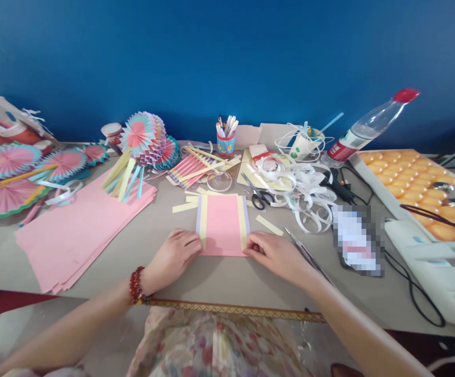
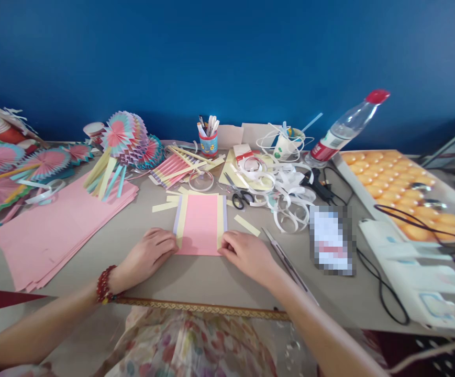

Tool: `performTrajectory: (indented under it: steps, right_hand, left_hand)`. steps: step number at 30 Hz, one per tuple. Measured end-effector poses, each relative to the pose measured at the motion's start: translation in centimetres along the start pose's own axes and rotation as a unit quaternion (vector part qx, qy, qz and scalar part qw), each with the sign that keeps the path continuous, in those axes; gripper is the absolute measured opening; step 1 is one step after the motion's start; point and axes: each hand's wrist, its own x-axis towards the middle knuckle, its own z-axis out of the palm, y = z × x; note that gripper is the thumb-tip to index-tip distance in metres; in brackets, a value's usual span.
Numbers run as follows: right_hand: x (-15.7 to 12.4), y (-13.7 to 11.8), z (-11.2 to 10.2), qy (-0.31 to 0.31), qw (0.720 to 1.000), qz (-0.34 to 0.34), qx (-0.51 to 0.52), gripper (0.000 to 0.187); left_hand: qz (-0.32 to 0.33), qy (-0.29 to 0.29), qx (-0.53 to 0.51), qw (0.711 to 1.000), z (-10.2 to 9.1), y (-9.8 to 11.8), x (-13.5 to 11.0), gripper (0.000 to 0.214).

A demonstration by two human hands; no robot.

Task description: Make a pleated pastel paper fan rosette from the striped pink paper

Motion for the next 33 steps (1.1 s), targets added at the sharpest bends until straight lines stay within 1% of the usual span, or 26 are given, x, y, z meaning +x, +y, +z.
performTrajectory:
  steps: [16,20,23,26,28,31,33]
  right_hand:
    - [-0.4,-0.4,0.3,0.012,0.999,-0.004,-0.03,0.014]
    - [-0.7,-0.2,1.0,0.034,0.998,-0.021,-0.058,0.016]
    - [-1.1,0.1,1.9,0.069,0.992,-0.048,-0.091,0.015]
    - [-1.4,0.5,2.8,0.098,0.984,-0.075,-0.131,0.017]
    - [-1.6,0.7,3.1,0.106,0.978,-0.083,-0.161,0.017]
    - [-1.6,0.8,3.3,0.108,0.971,-0.084,-0.194,0.016]
    - [-1.6,0.9,3.3,0.108,0.971,-0.084,-0.197,0.017]
  left_hand:
    - [0.004,0.002,0.022,1.0,0.1,0.0,0.0,0.026]
    - [0.0,0.001,0.025,1.0,0.1,0.0,0.0,0.025]
    - [-0.002,0.007,0.027,1.0,0.4,0.0,-0.1,0.024]
    - [0.015,0.008,0.049,0.999,0.6,-0.3,-0.2,0.027]
    - [0.037,0.005,0.079,0.996,0.6,-0.4,-0.3,0.033]
    - [0.079,-0.016,0.124,0.989,0.3,-0.4,-0.3,0.046]
    - [0.095,-0.034,0.142,0.985,0.1,-0.3,-0.3,0.05]
